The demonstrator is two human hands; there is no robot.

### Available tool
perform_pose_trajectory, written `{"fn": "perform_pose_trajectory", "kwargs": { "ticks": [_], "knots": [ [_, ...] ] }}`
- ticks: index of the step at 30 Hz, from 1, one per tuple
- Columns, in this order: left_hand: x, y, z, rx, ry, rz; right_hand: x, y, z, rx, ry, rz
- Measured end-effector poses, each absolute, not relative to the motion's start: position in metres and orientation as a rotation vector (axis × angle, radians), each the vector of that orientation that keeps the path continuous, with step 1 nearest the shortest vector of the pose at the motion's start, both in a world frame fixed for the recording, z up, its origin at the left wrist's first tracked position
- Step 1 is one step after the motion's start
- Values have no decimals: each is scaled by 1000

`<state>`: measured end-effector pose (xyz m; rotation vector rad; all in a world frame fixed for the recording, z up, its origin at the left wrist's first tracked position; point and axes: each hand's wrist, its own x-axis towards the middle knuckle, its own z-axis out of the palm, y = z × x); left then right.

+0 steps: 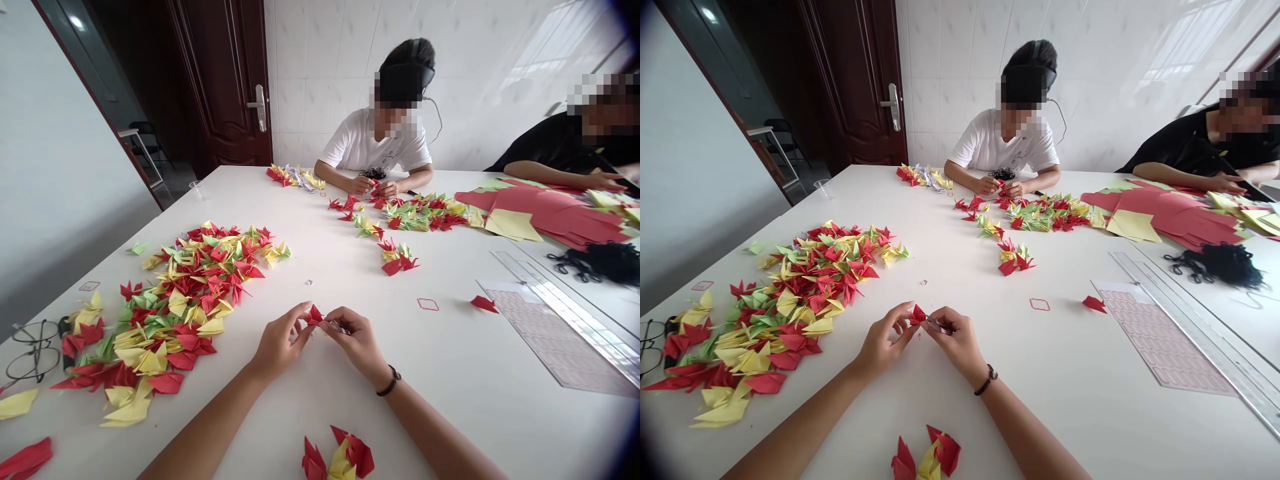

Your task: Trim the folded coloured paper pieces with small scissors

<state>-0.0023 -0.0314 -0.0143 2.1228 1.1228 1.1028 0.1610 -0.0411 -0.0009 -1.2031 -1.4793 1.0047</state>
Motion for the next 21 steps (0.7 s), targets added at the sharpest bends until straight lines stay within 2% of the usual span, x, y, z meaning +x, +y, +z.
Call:
{"fn": "perform_pose_trajectory", "kwargs": {
  "ticks": [9,21],
  "knots": [
    [0,-35,-13,2264,1085,1076,159,-44,-6,-1128,-1556,942],
    [-5,-31,3,1485,919,927,158,-45,-3,-1080,-1660,839]
  ]
}}
